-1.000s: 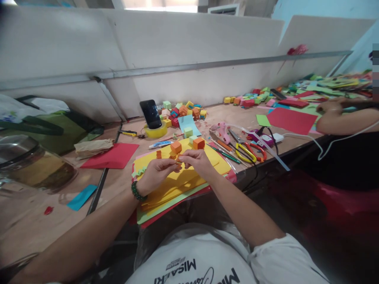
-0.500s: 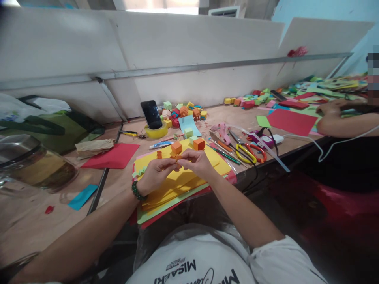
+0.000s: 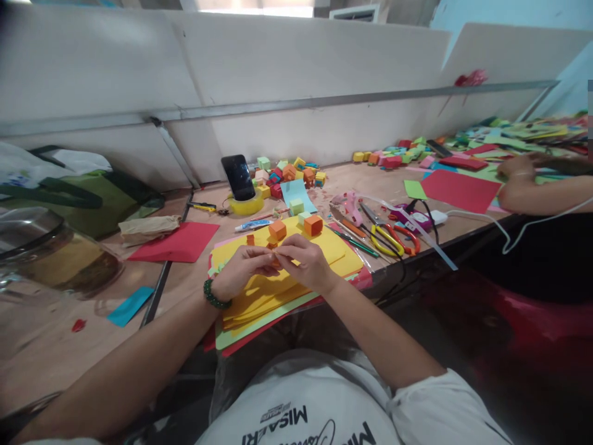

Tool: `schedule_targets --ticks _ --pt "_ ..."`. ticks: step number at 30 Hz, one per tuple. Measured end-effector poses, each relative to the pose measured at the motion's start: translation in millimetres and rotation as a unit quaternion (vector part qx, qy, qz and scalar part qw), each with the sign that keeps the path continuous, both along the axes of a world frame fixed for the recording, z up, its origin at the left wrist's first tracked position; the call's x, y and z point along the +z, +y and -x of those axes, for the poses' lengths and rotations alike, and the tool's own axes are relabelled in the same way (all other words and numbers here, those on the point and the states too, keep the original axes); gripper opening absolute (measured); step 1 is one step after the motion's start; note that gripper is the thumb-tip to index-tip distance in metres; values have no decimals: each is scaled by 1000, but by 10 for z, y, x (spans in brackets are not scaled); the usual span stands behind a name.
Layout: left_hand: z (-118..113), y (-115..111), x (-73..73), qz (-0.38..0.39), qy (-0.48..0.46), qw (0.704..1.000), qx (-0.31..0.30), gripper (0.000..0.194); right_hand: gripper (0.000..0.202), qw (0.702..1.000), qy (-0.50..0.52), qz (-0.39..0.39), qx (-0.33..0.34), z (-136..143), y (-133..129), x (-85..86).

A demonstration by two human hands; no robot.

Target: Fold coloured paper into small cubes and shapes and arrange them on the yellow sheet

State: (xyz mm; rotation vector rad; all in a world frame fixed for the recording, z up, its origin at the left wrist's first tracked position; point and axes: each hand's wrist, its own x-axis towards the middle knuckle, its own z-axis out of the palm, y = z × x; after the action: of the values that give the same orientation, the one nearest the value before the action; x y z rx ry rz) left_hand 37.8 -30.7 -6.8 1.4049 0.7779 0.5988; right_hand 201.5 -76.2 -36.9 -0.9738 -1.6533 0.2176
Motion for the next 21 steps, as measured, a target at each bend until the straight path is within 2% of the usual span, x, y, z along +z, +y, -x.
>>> schedule_targets --ticks 4,8,10,13,17,19,21 --pt "25 32 12 44 -8 999 21 27 17 996 -75 -52 24 -22 15 -30" --pt "54 68 18 29 8 999 19 22 21 992 -112 -39 43 -22 7 12" --pt "58 72 15 -2 29 1000 11 20 23 995 -87 -13 42 -10 -6 41" --pt "47 59 1 -97 65 993 -7 17 25 998 -17 44 44 8 -13 69" --pt "40 37 -4 -241 116 963 -15 20 23 986 53 143 75 14 21 56" --pt "51 29 21 -262 125 957 -21 19 26 977 78 183 79 12 49 33" --pt "67 21 60 -245 115 962 -34 16 28 972 93 201 79 9 72 10"
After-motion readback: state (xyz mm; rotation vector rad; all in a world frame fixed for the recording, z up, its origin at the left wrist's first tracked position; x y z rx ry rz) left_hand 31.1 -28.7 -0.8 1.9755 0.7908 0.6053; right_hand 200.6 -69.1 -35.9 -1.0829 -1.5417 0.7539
